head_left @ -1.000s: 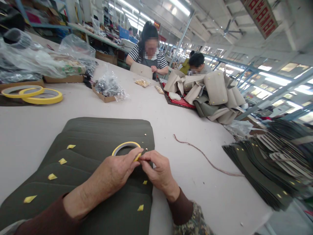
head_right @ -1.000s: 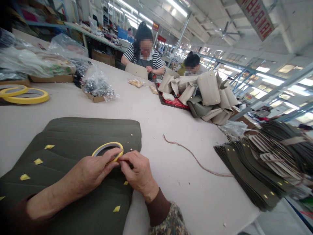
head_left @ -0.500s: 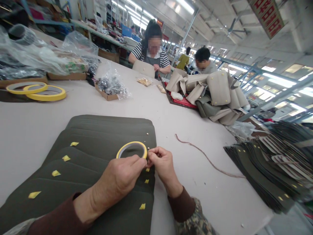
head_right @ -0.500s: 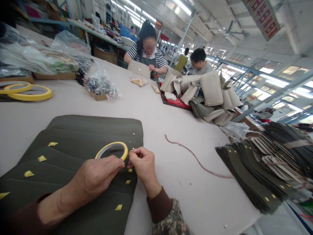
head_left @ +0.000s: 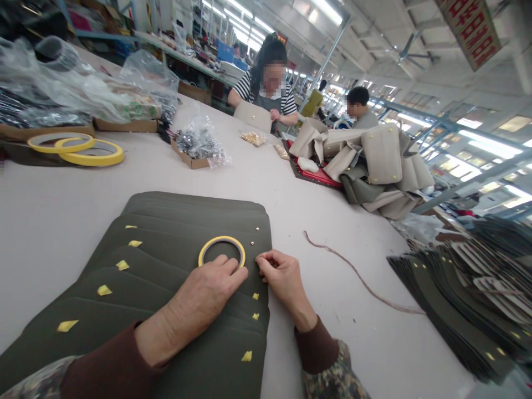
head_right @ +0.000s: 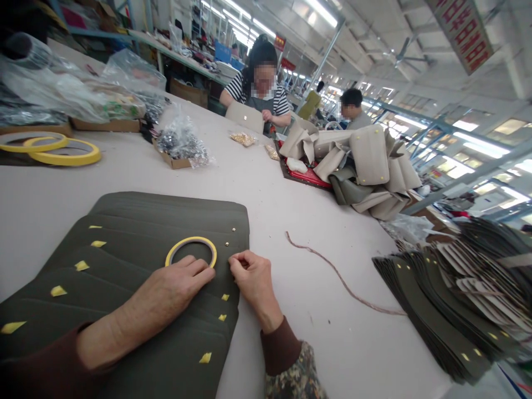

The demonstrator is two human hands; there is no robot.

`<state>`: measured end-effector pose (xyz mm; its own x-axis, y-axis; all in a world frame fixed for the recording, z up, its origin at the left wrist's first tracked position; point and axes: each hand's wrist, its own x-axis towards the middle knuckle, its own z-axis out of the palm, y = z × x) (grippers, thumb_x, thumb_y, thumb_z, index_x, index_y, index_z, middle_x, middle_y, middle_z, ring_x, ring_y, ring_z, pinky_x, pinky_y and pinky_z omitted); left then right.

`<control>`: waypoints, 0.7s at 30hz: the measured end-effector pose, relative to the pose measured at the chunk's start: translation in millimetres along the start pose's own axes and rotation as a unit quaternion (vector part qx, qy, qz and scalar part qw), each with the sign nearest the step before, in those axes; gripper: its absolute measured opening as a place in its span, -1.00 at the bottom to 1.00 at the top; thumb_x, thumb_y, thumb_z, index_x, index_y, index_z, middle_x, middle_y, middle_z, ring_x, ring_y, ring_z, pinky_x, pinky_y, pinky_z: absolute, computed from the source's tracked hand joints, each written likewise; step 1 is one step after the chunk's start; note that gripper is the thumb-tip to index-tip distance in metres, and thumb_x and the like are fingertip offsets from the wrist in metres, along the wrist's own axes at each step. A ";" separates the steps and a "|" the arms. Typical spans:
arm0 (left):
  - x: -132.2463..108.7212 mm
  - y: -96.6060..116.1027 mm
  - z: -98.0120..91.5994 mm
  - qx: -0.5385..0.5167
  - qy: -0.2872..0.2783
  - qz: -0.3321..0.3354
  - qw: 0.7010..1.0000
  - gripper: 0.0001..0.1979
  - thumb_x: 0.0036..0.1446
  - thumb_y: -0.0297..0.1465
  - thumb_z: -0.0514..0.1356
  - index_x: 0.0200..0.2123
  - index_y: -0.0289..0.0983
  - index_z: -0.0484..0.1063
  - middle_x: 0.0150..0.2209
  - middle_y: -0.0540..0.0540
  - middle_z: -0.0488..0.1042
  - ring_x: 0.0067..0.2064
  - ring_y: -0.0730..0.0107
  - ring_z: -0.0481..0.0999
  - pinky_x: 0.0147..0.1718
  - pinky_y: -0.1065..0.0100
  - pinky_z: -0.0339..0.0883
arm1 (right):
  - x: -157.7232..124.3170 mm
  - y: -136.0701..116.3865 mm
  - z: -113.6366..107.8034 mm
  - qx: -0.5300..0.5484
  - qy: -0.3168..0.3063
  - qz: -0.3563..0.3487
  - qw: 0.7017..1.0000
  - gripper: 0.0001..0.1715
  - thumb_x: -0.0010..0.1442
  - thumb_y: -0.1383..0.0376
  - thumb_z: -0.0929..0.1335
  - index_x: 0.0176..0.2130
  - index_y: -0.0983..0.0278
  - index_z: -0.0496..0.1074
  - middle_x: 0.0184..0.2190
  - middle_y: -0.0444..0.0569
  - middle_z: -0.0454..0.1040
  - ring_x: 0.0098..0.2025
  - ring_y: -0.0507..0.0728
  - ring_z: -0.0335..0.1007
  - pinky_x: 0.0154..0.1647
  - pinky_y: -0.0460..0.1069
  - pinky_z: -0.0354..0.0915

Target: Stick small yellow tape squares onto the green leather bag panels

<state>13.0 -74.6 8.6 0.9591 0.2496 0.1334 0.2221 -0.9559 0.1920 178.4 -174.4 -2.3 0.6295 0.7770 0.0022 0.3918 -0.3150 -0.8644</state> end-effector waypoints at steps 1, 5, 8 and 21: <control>0.3 -0.2 0.4 -0.003 0.001 -0.002 1.000 -0.89 0.25 -0.52 0.09 -0.25 -0.23 0.40 -0.26 -0.07 0.45 -0.23 0.22 0.42 -0.27 0.21 0.40 | 0.4 -1.0 0.7 -0.026 0.009 -0.021 0.999 -0.81 0.11 0.26 0.36 -0.42 0.29 0.55 -0.58 -0.12 0.49 -0.56 0.02 0.37 -0.53 -0.11 0.30; 1.4 -1.1 0.6 -0.002 0.004 -0.003 1.000 -0.89 0.25 -0.52 0.10 -0.27 -0.24 0.39 -0.29 -0.07 0.44 -0.25 0.22 0.40 -0.28 0.22 0.39 | 1.5 -3.2 3.6 -0.086 0.033 -0.069 0.993 -0.83 0.13 0.31 0.35 -0.44 0.27 0.54 -0.55 -0.12 0.51 -0.52 0.04 0.39 -0.46 -0.09 0.29; 1.2 -1.2 0.7 0.004 0.006 -0.004 1.000 -0.88 0.25 -0.53 0.09 -0.27 -0.24 0.39 -0.28 -0.07 0.44 -0.26 0.23 0.39 -0.29 0.23 0.37 | -0.1 -0.7 3.2 -0.064 0.043 -0.040 0.996 -0.80 0.13 0.28 0.37 -0.22 0.28 0.52 -0.60 -0.18 0.46 -0.57 0.03 0.37 -0.51 -0.10 0.28; -1.4 0.7 2.9 0.007 -0.003 -0.001 1.000 -0.85 0.22 -0.56 0.07 -0.26 -0.22 0.39 -0.30 -0.07 0.42 -0.27 0.21 0.38 -0.31 0.22 0.35 | -4.9 1.5 8.5 -0.160 0.077 -0.143 0.974 -0.80 0.19 0.32 0.34 -0.42 0.26 0.55 -0.48 -0.07 0.54 -0.44 0.08 0.43 -0.34 -0.05 0.28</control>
<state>12.3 -76.1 5.7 0.9600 0.2496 0.1266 0.2255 -0.9578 0.1781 170.2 -174.0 -8.0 0.5468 0.7752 0.3165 0.7396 -0.2699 -0.6165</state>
